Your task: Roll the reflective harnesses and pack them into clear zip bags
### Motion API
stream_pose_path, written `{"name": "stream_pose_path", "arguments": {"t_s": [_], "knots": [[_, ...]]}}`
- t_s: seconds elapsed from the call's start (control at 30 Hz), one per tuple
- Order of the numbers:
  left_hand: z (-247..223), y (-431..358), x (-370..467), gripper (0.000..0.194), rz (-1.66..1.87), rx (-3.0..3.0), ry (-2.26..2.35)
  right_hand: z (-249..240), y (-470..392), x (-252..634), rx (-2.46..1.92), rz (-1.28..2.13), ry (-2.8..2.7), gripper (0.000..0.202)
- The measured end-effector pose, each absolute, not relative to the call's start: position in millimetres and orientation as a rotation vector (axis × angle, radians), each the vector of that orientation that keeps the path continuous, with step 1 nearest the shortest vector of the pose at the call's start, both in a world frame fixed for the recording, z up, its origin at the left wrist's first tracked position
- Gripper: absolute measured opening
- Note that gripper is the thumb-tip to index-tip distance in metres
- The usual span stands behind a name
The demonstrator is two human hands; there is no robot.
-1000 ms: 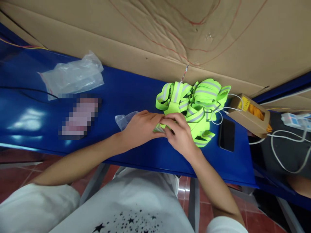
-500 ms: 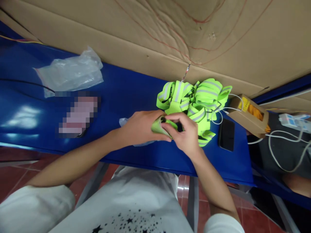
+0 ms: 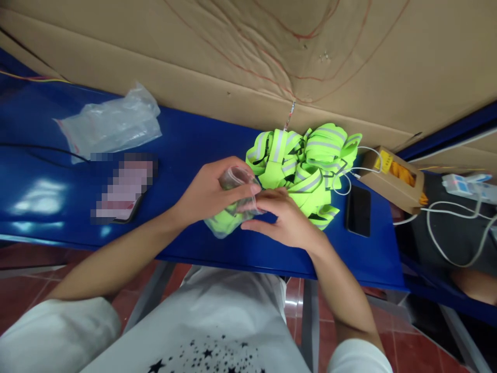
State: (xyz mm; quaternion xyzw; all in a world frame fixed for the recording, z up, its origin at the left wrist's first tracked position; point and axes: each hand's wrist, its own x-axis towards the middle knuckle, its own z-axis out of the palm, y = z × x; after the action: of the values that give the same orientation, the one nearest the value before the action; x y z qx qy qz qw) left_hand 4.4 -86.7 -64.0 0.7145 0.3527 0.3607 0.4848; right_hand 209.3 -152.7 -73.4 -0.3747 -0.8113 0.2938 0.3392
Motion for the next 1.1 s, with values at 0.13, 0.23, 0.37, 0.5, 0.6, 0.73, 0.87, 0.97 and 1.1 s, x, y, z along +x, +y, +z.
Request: {"name": "stream_pose_path", "arguments": {"t_s": [0.13,0.23,0.37,0.5,0.6,0.73,0.87,0.97,1.1], "knots": [[-60.5,-80.5,-1.3,0.047,0.709,1.616,0.757,-76.7,-152.0,202.3,-0.968,0.91,-1.976,0.009],[-65.3,-67.5,-10.5,0.062,0.541,1.356,0.599,-76.1,-148.1,213.4,-1.045,0.932,-1.791,0.016],[-83.3,-59.7,-14.8,0.058,0.391,1.153,0.532,-70.5,-142.5,231.8,-1.027,0.774,-1.862,0.029],[-99.7,-66.7,-8.1,0.047,0.441,1.05,0.531,-65.5,-140.9,243.3,-1.133,0.719,-2.002,0.028],[-106.6,-71.4,-3.9,0.055,0.426,0.917,0.479,-67.8,-138.7,250.2,-1.23,0.854,-1.996,0.017],[-110.8,-73.8,-2.8,0.05,0.499,0.852,0.558,-75.2,-131.0,253.7,-1.256,0.95,-1.872,0.017],[-107.2,-77.0,-3.3,0.039,0.631,0.883,0.602,-81.9,-127.7,247.0,-1.265,0.982,-1.705,0.022],[-101.6,-79.5,-3.3,0.034,0.695,0.904,0.635,-84.9,-133.0,241.3,-1.315,1.106,-1.517,0.03],[-98.8,-79.7,-1.8,0.034,0.77,0.892,0.722,-85.5,-140.0,239.1,-1.349,1.186,-1.481,0.029]]}}
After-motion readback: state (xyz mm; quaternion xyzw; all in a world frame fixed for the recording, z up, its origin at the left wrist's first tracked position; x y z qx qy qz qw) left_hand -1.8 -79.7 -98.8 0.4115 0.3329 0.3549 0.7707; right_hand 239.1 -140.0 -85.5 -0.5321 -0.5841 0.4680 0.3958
